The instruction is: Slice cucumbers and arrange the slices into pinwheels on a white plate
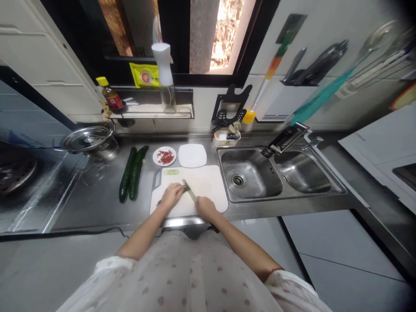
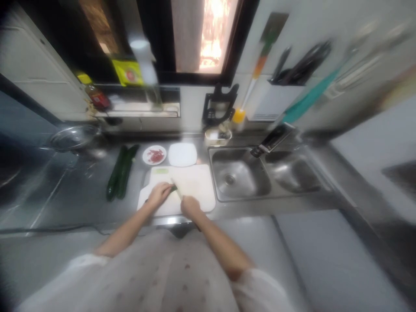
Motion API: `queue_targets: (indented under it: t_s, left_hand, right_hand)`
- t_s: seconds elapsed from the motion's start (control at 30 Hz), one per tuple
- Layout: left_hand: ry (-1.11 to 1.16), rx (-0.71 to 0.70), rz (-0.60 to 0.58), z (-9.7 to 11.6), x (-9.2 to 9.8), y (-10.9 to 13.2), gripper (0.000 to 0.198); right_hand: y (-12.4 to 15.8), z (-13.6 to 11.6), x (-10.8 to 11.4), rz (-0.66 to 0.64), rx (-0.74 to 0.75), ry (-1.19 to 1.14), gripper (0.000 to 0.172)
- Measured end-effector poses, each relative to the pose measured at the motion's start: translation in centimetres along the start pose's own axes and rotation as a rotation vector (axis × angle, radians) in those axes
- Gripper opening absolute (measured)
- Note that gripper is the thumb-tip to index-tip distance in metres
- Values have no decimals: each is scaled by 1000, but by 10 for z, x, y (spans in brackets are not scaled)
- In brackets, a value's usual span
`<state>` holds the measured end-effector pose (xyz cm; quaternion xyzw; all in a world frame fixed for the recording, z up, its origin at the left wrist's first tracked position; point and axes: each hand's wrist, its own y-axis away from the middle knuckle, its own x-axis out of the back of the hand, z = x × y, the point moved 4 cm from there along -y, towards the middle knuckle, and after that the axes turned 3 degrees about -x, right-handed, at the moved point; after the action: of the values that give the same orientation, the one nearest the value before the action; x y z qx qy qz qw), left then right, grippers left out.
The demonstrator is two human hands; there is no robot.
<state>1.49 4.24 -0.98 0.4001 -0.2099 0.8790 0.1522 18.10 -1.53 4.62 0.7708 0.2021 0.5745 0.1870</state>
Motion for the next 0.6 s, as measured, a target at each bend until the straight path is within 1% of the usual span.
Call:
queue_targets:
  t_s: [0.4,0.6]
  left_hand:
    - [-26,-11,4,-2,-2,1,25]
    - [-12,-3,2,-4,-3,0,25]
  right_hand:
    - [-14,-10,3,11,-6,31,33]
    - [-13,-8,2,9,-2,28,32]
